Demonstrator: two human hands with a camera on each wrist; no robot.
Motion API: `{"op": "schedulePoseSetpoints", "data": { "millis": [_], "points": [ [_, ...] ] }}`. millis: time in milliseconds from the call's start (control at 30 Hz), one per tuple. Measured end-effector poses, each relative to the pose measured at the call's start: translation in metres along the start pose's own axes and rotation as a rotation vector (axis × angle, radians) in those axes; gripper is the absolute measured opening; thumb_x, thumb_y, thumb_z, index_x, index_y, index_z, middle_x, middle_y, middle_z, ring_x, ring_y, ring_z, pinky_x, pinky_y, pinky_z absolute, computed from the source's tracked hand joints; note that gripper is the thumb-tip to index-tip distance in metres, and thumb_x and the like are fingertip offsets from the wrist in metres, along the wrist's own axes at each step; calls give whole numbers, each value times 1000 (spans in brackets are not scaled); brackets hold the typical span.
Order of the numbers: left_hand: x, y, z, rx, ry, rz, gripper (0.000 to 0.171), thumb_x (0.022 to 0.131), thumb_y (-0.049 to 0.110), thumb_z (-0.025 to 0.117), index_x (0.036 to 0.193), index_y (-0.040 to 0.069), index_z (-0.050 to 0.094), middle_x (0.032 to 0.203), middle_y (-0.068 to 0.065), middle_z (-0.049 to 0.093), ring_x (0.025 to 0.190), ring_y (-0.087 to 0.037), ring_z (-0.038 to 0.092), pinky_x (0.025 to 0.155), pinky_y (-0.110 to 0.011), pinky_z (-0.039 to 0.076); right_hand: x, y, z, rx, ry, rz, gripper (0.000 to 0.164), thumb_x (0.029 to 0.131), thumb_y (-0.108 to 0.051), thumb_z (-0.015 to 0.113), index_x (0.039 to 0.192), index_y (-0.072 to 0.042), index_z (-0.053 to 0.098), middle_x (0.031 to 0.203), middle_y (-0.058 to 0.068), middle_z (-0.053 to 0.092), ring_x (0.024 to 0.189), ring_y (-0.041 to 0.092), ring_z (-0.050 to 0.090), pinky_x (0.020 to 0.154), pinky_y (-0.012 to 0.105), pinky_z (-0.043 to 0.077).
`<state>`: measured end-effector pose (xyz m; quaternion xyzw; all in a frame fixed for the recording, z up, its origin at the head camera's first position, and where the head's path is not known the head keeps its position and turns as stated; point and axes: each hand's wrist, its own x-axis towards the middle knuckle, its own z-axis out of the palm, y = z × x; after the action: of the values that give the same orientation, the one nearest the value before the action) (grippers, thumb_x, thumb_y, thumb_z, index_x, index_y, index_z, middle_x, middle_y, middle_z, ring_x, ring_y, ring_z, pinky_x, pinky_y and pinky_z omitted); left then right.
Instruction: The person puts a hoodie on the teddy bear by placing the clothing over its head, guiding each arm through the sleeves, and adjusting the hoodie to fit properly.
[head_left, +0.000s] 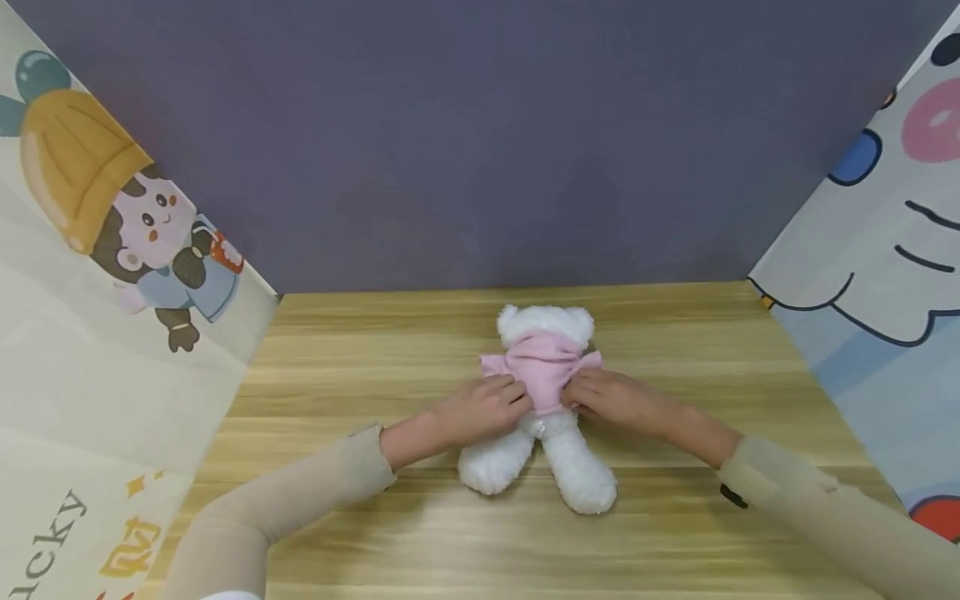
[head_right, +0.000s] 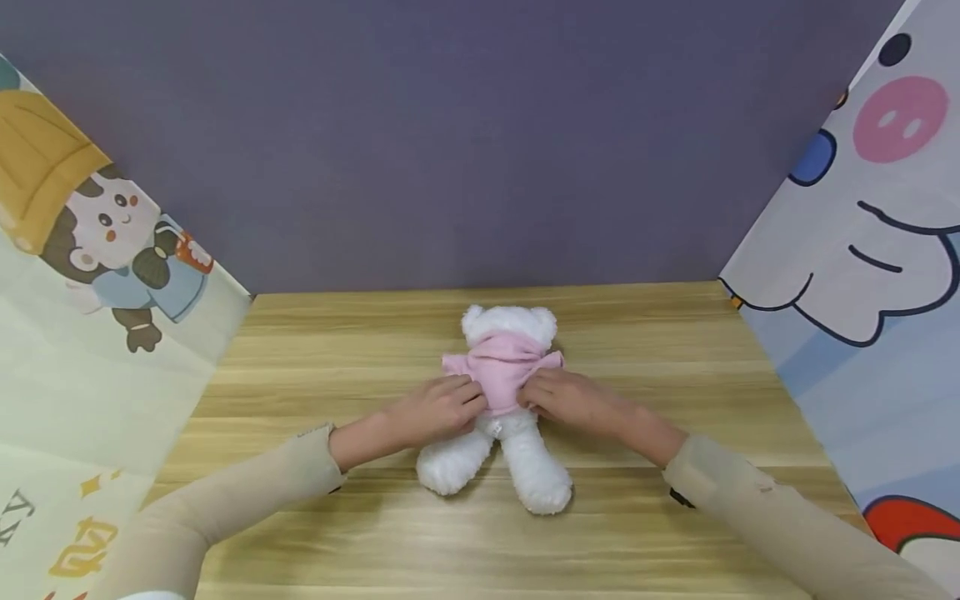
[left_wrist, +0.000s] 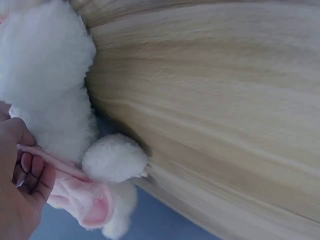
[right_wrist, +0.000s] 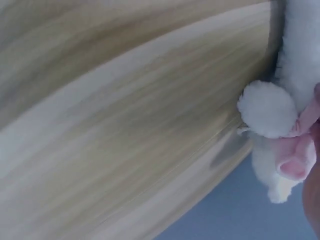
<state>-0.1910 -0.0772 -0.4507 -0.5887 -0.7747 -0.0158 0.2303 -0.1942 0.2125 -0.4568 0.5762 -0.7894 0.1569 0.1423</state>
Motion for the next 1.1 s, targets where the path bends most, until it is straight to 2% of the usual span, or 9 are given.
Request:
{"op": "schedulePoseSetpoints", "data": {
  "millis": [133,267,433,533,700,767,867,967,1100],
  "points": [
    [7,-3,2,12,-26,-27,8,89,13,67,95,10,63,86,0,58,78,-16,56,70,-26,49,4,13,1,-57,27,38,31,80,4,79,105,-8,63,104,1,62,100,16,60,87,26,53],
    [15,-13,7,11,-67,-113,14,88,13,71,101,10,65,92,-2,60,83,-18,60,73,-27,52,9,27,2,-102,50,79,31,78,3,82,103,-8,67,106,4,63,103,20,62,90,31,55],
    [20,-27,8,-79,-119,-155,14,92,18,69,104,12,65,94,-1,59,83,-17,59,74,-28,52,11,40,0,1,33,149,27,82,4,80,101,-9,67,103,2,62,101,18,60,86,32,54],
    [19,-40,2,-173,-68,-186,13,96,23,65,103,12,66,92,0,59,78,-14,59,71,-28,52,10,43,-10,94,-9,205,27,85,7,74,104,-10,66,104,0,64,98,15,61,81,32,55],
    [22,-85,-6,-380,74,-442,16,95,9,68,110,3,64,99,-9,64,87,-21,64,77,-30,55,29,56,-42,123,59,358,24,89,10,65,109,-4,68,105,8,71,92,21,68,75,38,58],
    [26,-106,-1,-481,49,-559,17,94,3,68,110,1,64,100,-11,65,89,-23,65,78,-31,55,45,66,-52,106,78,421,21,92,9,64,110,-1,68,106,13,71,92,27,69,76,41,58],
    [29,-127,12,-649,-58,-685,13,96,3,66,109,1,64,99,-12,68,92,-22,66,79,-29,55,66,80,-56,89,6,483,18,95,6,63,111,1,67,106,16,69,95,31,68,80,43,58],
    [32,-136,24,-758,-121,-744,21,96,6,68,115,-1,63,104,-12,69,97,-23,66,84,-29,56,81,94,-48,105,-87,526,16,94,5,63,110,4,66,102,17,68,93,31,66,80,43,56],
    [35,-137,31,-708,-115,-718,25,92,8,72,116,2,66,117,-15,61,113,-27,57,99,-38,47,88,104,-36,127,-108,577,21,90,4,69,110,5,65,97,17,66,90,31,64,79,43,55]
  ]
}}
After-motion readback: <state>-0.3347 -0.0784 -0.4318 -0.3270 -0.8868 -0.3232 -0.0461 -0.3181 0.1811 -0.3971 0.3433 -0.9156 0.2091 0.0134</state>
